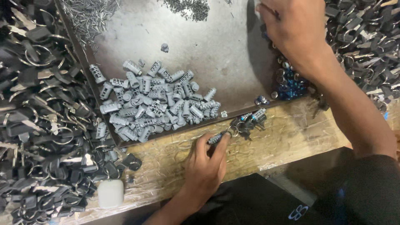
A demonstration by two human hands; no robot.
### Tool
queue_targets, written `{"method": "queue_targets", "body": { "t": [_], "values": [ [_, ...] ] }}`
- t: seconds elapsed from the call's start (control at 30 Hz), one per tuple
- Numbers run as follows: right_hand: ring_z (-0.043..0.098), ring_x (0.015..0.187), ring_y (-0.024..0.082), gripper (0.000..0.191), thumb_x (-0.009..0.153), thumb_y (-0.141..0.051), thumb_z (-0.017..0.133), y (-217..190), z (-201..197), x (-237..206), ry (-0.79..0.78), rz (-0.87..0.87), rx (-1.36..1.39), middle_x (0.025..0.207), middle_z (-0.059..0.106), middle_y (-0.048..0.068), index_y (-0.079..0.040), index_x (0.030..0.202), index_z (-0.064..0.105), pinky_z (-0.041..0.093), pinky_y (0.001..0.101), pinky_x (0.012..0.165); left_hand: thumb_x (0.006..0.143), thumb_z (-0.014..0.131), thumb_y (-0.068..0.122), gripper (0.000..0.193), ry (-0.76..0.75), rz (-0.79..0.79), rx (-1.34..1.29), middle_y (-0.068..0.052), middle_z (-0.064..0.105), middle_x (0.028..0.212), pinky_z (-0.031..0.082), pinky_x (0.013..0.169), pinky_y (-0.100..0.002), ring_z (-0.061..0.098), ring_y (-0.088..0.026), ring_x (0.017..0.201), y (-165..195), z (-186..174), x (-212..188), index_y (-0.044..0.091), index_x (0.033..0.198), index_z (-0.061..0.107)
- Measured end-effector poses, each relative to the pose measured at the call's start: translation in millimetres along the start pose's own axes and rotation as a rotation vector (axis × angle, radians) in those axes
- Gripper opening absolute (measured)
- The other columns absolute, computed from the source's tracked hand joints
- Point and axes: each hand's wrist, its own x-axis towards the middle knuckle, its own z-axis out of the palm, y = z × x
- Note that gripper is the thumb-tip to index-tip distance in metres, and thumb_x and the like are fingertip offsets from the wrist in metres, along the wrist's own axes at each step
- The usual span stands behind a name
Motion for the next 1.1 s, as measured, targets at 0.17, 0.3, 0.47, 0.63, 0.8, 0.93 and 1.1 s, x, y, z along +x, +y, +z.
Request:
{"method": "queue_targets", "body": {
  "t": [0.17,0.3,0.47,0.63,0.8,0.93,1.1],
  "values": [
    [0.063,0.083,0.034,0.011,0.093,0.003,0.070,-13.9,9.4,0.5,0.038,-0.090,-0.004,0.092,0.062,0.013,-0.001,0.103,0.072,0.051,0.0421,0.073,0.090,0.072,-0.001,0.033,0.239,-0.086,-0.167,-0.017,0.064,0.118,0.058,0.075,-0.034,0.070,-0.028,0.095,-8.6,-1.7,-0.3,0.004,0.122,0.067],
    [0.067,0.091,0.035,0.008,0.099,0.003,0.073,-14.6,6.6,-24.0,0.106,-0.112,0.044,0.096,0.065,0.014,0.001,0.106,0.071,0.053,0.0410,0.079,0.094,0.070,-0.002,0.021,0.334,-0.151,-0.257,-0.015,0.068,0.111,0.057,0.077,-0.034,0.070,-0.028,0.093,-8.8,-1.8,2.2,-0.001,0.115,0.066],
    [0.071,0.098,0.029,0.014,0.102,0.006,0.069,-9.5,-18.6,-22.9,0.098,0.018,0.285,0.109,0.070,0.015,0.004,0.115,0.071,0.055,0.0378,0.089,0.095,0.067,-0.004,0.013,0.325,-0.200,-0.373,-0.015,0.070,0.102,0.059,0.070,-0.030,0.072,-0.023,0.084,-8.2,-2.7,2.6,-0.002,0.108,0.068],
    [0.067,0.090,0.036,0.011,0.096,0.000,0.078,-23.2,-5.9,-13.2,0.126,-0.056,0.066,0.103,0.069,0.018,0.003,0.104,0.072,0.053,0.0421,0.078,0.094,0.069,-0.004,0.012,0.334,-0.251,-0.353,-0.011,0.070,0.094,0.055,0.063,-0.029,0.068,-0.019,0.071,-7.7,-2.7,5.3,-0.002,0.106,0.070],
    [0.067,0.095,0.037,0.004,0.102,0.002,0.075,4.9,24.3,-23.8,0.111,-0.011,0.153,0.100,0.069,0.018,0.001,0.103,0.071,0.053,0.0428,0.083,0.097,0.068,-0.003,0.012,0.420,-0.194,-0.295,-0.011,0.070,0.098,0.056,0.067,-0.028,0.069,-0.019,0.076,-10.2,-4.3,5.9,-0.001,0.109,0.069],
    [0.066,0.080,0.026,0.008,0.104,0.003,0.075,7.0,4.7,-27.6,0.240,0.083,0.358,0.097,0.070,0.015,0.005,0.110,0.071,0.051,0.0347,0.072,0.098,0.069,-0.001,0.011,0.445,-0.193,-0.274,-0.011,0.070,0.096,0.055,0.068,-0.027,0.068,-0.018,0.075,-11.6,-1.5,4.7,-0.001,0.109,0.069],
    [0.070,0.078,0.011,0.015,0.105,0.004,0.066,-76.5,-46.1,-75.8,0.138,0.470,1.101,0.095,0.071,0.008,0.005,0.120,0.066,0.060,0.0246,0.071,0.099,0.070,0.003,0.017,0.195,-0.548,-1.085,-0.003,0.066,0.084,0.043,0.057,-0.022,0.054,-0.006,0.067,-0.6,7.7,1.6,-0.003,0.114,0.074]
  ]
}}
